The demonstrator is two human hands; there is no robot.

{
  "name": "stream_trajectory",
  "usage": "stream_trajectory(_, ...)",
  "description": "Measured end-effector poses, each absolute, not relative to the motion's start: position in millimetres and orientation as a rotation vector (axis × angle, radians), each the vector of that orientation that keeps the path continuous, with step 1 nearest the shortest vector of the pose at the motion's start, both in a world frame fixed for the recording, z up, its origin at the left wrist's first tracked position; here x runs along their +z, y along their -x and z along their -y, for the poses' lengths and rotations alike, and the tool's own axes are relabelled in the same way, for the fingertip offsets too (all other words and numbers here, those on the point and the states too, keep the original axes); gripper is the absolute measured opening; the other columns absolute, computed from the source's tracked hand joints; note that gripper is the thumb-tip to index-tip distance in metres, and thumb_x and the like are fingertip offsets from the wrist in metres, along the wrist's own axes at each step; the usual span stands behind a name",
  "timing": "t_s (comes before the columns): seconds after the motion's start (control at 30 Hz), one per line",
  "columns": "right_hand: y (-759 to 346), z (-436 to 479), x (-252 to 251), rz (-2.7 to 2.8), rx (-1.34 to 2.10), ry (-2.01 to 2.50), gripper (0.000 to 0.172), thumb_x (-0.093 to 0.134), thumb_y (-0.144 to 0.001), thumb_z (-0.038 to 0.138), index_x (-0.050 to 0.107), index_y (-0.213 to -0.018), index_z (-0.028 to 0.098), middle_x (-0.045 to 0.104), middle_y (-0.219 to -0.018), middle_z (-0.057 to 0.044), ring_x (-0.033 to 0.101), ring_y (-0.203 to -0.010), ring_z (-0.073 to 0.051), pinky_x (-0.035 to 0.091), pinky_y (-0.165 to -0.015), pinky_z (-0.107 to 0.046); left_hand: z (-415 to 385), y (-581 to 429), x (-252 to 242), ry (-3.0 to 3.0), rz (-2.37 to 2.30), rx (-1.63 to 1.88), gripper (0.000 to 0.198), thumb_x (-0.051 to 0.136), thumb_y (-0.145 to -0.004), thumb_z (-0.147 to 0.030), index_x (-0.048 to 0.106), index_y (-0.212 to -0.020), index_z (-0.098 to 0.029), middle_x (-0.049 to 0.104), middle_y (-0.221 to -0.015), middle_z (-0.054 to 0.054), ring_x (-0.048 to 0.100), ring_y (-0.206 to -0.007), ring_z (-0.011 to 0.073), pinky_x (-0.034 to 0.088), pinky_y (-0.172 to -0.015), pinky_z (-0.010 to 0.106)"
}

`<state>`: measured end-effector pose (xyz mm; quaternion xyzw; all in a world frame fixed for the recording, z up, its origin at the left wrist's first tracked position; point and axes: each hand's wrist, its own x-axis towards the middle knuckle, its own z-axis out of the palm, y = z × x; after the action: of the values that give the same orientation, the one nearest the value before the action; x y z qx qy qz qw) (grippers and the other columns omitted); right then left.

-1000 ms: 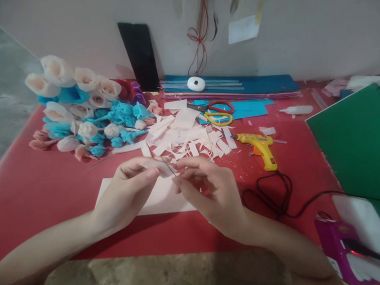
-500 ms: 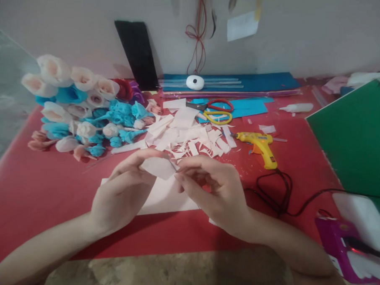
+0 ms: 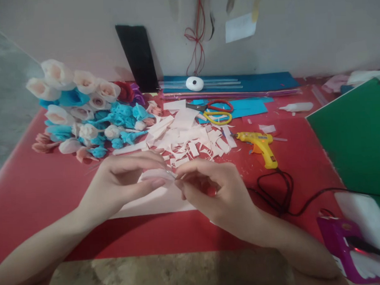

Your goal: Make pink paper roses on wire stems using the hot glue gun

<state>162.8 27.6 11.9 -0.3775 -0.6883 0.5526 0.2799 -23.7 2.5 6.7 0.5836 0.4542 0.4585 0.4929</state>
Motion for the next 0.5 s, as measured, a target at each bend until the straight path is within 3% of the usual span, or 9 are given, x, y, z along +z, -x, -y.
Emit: stream_trajectory(0.5, -165.0, -27.3, 9.8, 1.916, 1.462, 1.005, 0.013, 0.055, -0.080, 0.013, 0.058, -0.091, 0.020, 0.065, -0.064, 0.004, 0.059, -0.056, -0.005, 0.044, -0.050, -0.011, -2.0, 22.3, 4.3, -1.338, -1.168, 1.097, 0.007, 0.068, -0.073, -0.016, 0.071, -0.071, -0.022, 0.069, -0.071, -0.004, 0.060, -0.071, 0.0083, 0.048, -0.070, 0.018)
